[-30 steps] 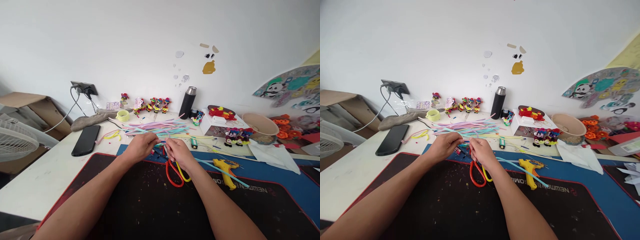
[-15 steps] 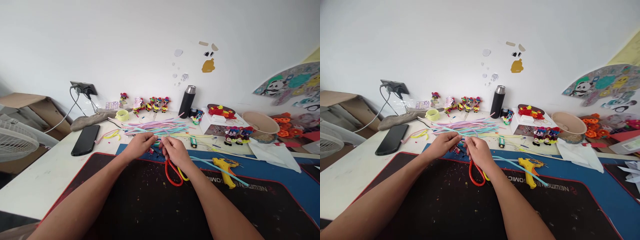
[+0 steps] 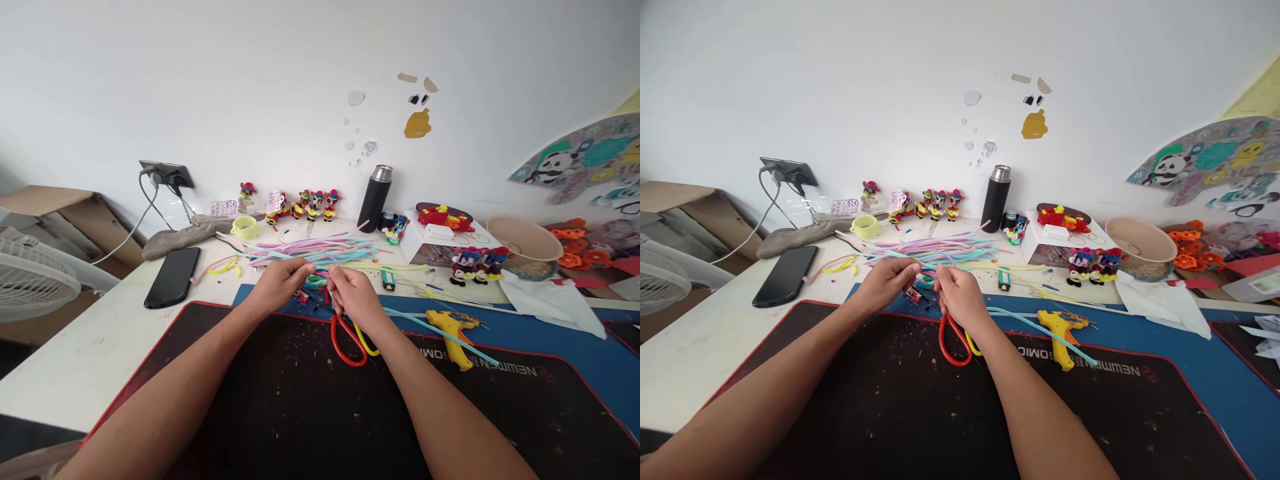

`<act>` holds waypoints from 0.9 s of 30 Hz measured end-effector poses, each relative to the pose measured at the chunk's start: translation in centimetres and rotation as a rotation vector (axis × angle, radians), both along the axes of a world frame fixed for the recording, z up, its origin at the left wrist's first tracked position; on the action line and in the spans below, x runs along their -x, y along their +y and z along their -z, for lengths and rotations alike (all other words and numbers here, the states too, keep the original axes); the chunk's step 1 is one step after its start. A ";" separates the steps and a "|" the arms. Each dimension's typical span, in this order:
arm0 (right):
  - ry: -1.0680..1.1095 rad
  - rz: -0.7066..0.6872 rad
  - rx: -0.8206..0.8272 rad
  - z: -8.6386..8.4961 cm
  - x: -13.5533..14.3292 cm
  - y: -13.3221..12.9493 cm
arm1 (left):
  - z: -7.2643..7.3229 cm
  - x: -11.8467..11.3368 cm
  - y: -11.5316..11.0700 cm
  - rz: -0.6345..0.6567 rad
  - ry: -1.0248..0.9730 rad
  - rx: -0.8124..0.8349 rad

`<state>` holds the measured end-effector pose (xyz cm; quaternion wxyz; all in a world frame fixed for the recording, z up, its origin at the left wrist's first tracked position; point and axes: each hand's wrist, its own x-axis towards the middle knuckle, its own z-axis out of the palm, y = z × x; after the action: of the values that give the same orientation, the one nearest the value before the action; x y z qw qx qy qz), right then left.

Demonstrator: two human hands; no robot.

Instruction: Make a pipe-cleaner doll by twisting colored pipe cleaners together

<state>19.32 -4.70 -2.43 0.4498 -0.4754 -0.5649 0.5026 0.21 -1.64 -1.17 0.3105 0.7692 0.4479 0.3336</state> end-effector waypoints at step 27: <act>0.095 -0.010 0.087 -0.3 0.1 0.0 | 2.0 -0.4 1.1 0.098 0.467 -0.156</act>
<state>19.24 -4.71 -2.12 0.4524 -0.4673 -0.5228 0.5511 0.59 -0.50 -3.17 0.1541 0.8678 0.4427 0.1648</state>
